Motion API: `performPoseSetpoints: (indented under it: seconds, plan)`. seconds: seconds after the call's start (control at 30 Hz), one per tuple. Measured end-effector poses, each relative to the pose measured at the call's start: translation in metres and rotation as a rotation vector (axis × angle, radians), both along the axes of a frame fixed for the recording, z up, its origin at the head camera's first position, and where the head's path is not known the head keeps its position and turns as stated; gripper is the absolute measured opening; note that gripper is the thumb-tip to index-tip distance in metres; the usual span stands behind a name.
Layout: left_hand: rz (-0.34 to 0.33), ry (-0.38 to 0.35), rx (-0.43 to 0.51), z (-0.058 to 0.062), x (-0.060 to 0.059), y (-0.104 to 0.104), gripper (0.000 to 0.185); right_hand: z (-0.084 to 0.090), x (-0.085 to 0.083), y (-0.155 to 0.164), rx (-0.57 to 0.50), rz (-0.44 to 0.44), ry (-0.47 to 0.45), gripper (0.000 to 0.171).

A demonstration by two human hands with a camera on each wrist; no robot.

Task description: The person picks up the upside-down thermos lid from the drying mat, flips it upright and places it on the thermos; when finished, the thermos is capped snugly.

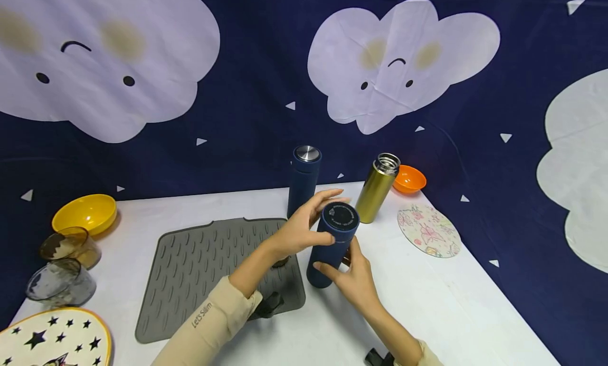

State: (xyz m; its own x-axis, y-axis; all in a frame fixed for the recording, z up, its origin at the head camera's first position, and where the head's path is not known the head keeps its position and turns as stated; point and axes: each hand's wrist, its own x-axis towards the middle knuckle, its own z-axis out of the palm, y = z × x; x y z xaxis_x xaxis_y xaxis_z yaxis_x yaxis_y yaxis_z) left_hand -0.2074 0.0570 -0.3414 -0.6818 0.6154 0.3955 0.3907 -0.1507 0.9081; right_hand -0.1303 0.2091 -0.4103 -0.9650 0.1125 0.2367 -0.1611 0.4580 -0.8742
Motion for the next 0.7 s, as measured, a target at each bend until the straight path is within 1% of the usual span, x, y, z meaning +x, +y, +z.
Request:
performPoseSetpoints:
  seconds: [0.03, 0.07, 0.13, 0.17, 0.2, 0.23, 0.27, 0.3, 0.37, 0.4, 0.43, 0.5, 0.53, 0.6, 0.63, 0.7]
  plan:
    - [-0.021, -0.027, -0.002, 0.0002, 0.0003, -0.0005, 0.087, 0.0001, -0.0001, -0.0001, -0.002, 0.001, 0.002, 0.080]
    - [-0.011, -0.030, -0.024, 0.0000, 0.0010, -0.0002, 0.089, 0.0000, -0.0003, -0.0002, -0.004, 0.003, 0.006, 0.080]
    - [0.071, 0.011, -0.101, -0.0008, 0.0031, 0.0019, 0.088, -0.0004, -0.0001, -0.0003, 0.003, 0.004, 0.015, 0.079]
    - [0.099, 0.020, -0.116, -0.0012, 0.0041, 0.0032, 0.088, -0.0006, -0.0001, -0.0004, 0.002, 0.005, 0.020, 0.079]
    - [0.105, 0.012, -0.109, -0.0018, 0.0044, 0.0045, 0.087, -0.0005, -0.0002, -0.0006, 0.000, 0.007, 0.022, 0.080]
    - [0.100, -0.002, -0.089, -0.0021, 0.0047, 0.0056, 0.085, -0.0006, -0.0001, -0.0007, -0.002, 0.007, 0.022, 0.080]
    - [0.080, -0.018, -0.052, -0.0028, 0.0046, 0.0059, 0.081, -0.0008, -0.0003, -0.0008, -0.003, 0.009, 0.022, 0.080]
    - [0.051, -0.045, -0.010, -0.0031, 0.0044, 0.0056, 0.082, -0.0009, -0.0005, -0.0009, -0.003, 0.011, 0.020, 0.080]
    - [0.003, -0.097, 0.050, -0.0034, 0.0038, 0.0044, 0.091, -0.0004, -0.0007, -0.0012, -0.011, 0.014, 0.011, 0.081]
    - [0.001, -0.110, 0.052, -0.0035, 0.0036, 0.0039, 0.094, -0.0004, -0.0005, -0.0011, -0.010, 0.012, 0.006, 0.081]
    - [0.028, -0.098, 0.033, -0.0035, 0.0041, 0.0038, 0.097, -0.0004, -0.0002, -0.0010, -0.008, 0.011, 0.004, 0.081]
    - [0.102, -0.046, -0.026, -0.0036, 0.0053, 0.0044, 0.100, -0.0002, 0.0004, -0.0007, -0.005, 0.006, 0.001, 0.080]
    - [0.114, -0.029, -0.038, -0.0035, 0.0058, 0.0049, 0.100, 0.0000, 0.0007, -0.0003, -0.005, 0.004, 0.001, 0.080]
    - [0.088, -0.025, -0.014, -0.0036, 0.0065, 0.0058, 0.091, 0.0001, 0.0007, 0.0003, -0.006, 0.004, 0.006, 0.080]
    - [0.057, -0.038, 0.020, -0.0037, 0.0066, 0.0056, 0.089, 0.0002, 0.0005, 0.0004, -0.009, 0.008, 0.008, 0.081]
    - [0.003, -0.068, 0.061, -0.0030, 0.0072, 0.0048, 0.095, 0.0003, 0.0002, 0.0008, -0.008, 0.017, 0.010, 0.081]
